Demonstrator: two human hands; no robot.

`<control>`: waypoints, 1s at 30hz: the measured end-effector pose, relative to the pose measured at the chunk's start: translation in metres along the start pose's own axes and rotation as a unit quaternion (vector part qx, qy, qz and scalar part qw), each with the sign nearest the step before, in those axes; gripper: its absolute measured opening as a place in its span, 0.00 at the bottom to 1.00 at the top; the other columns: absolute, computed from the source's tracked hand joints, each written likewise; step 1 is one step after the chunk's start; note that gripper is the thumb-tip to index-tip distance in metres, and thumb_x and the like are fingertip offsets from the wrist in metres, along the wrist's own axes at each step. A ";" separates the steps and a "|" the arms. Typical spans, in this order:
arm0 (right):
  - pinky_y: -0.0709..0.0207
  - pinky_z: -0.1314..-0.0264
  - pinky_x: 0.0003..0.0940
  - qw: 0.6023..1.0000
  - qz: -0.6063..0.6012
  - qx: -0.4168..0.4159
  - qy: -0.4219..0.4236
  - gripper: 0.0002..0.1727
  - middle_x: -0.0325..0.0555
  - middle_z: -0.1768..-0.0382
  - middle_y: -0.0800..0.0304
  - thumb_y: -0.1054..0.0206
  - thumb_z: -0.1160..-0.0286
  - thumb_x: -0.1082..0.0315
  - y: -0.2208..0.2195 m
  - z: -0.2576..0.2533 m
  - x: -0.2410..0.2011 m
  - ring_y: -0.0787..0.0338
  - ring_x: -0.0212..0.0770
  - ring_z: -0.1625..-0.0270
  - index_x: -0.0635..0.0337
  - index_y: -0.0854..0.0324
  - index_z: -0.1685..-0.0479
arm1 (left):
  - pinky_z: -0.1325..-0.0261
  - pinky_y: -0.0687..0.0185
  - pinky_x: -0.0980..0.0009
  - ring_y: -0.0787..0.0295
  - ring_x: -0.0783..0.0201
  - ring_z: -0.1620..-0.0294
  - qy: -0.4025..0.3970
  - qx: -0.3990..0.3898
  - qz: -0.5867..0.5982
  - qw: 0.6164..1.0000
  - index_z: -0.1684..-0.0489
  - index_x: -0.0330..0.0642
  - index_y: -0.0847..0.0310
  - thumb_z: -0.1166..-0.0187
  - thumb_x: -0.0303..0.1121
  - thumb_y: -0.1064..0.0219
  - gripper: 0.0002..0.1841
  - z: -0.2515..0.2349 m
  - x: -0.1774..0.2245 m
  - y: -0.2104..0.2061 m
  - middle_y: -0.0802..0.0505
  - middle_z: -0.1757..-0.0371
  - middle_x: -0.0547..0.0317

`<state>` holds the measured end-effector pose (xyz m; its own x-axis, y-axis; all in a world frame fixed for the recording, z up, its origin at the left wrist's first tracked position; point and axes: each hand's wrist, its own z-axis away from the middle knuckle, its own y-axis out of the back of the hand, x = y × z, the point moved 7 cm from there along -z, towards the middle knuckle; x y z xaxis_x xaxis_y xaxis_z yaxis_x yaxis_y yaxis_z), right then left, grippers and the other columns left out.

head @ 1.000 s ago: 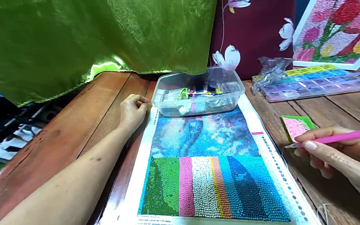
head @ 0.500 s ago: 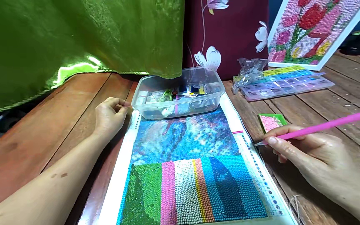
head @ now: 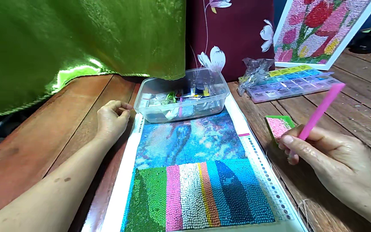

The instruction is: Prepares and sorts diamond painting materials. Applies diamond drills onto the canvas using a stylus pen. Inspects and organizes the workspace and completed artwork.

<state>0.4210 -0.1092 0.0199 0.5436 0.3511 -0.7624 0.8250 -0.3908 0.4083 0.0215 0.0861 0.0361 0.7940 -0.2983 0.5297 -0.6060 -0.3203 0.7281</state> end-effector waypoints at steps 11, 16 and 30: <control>0.46 0.84 0.12 0.992 0.109 -0.069 -0.001 0.11 0.16 0.85 0.33 0.45 0.28 0.61 -0.009 0.005 -0.002 0.38 0.11 0.85 0.42 0.15 0.68 | 0.58 0.20 0.64 0.20 0.63 0.68 0.003 -0.004 -0.002 1.000 0.57 0.27 0.14 0.22 0.18 0.38 0.06 0.000 0.003 0.000 0.14 0.55 0.44; 0.38 0.84 0.25 0.963 0.200 -0.144 0.110 0.22 0.25 0.86 0.24 0.48 0.26 0.55 -0.025 0.016 -0.008 0.30 0.22 0.85 0.43 0.06 0.51 | 0.58 0.19 0.64 0.19 0.63 0.68 0.002 -0.004 -0.005 1.000 0.56 0.27 0.15 0.21 0.18 0.38 0.06 0.000 0.002 0.000 0.13 0.54 0.43; 0.40 0.91 0.40 0.909 0.289 -0.218 0.208 0.24 0.39 0.92 0.26 0.44 0.29 0.59 -0.052 0.030 -0.024 0.25 0.44 0.92 0.50 0.06 0.40 | 0.57 0.18 0.63 0.17 0.62 0.66 0.002 -0.006 -0.010 1.000 0.56 0.27 0.14 0.21 0.19 0.39 0.07 0.001 0.002 0.000 0.13 0.54 0.42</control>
<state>0.3604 -0.1226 0.0022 0.8418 0.5216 -0.1388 0.3170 -0.2696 0.9093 0.0234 0.0850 0.0369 0.8067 -0.2887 0.5157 -0.5887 -0.3159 0.7441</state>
